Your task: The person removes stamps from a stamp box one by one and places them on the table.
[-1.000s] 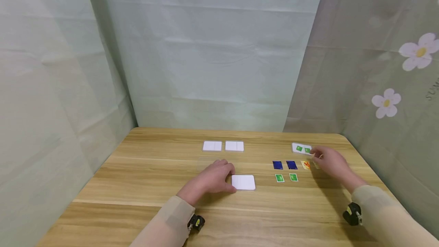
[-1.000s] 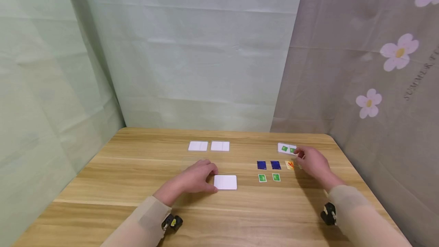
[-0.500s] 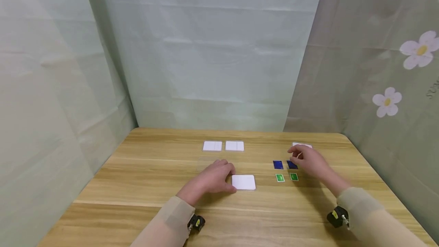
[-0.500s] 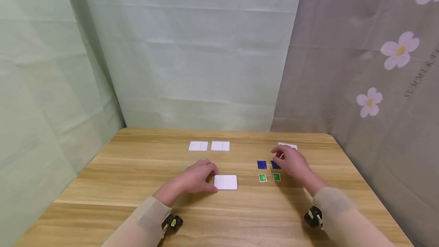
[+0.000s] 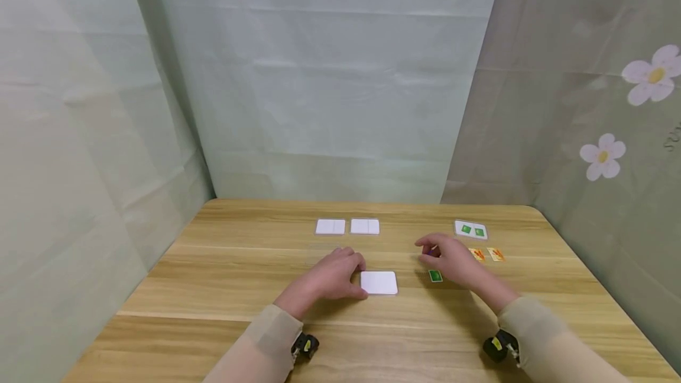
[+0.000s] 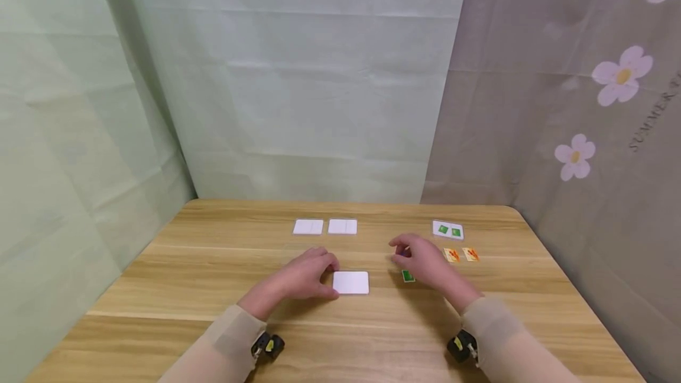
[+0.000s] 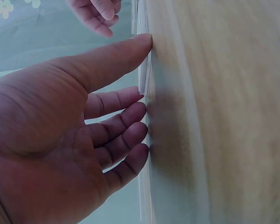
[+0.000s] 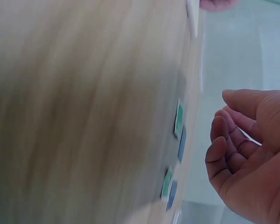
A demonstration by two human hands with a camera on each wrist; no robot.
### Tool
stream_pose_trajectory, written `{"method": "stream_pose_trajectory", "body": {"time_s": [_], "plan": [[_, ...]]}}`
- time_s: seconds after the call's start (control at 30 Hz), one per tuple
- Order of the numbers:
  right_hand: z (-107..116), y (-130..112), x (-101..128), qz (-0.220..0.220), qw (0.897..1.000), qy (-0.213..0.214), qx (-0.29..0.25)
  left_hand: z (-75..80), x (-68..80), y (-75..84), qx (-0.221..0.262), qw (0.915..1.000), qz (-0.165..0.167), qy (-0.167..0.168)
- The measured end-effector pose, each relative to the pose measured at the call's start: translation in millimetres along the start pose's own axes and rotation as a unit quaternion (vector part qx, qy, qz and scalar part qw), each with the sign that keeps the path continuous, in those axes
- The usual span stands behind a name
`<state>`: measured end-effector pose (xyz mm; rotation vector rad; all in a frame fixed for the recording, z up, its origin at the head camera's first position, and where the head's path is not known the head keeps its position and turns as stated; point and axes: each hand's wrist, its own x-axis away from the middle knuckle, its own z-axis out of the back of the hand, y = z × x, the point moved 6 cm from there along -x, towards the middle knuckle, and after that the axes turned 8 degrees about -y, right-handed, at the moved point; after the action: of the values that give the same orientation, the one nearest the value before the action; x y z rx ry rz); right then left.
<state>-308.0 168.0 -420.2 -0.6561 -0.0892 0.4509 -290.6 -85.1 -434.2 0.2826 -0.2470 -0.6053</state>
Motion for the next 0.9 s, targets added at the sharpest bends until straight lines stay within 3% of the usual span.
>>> {"method": "stream_pose_trajectory", "body": {"time_s": [0.57,0.9], "plan": [[-40.5,-35.8,-3.6,0.046,0.994,-0.085,-0.056,0.5,1.3,-2.5,-0.001,1.0000,0.000,-0.002],[-51.1,-36.1,-2.8,0.004,0.994,-0.095,-0.045,1.3,2.4,-0.9,0.005,1.0000,0.000,-0.004]]}}
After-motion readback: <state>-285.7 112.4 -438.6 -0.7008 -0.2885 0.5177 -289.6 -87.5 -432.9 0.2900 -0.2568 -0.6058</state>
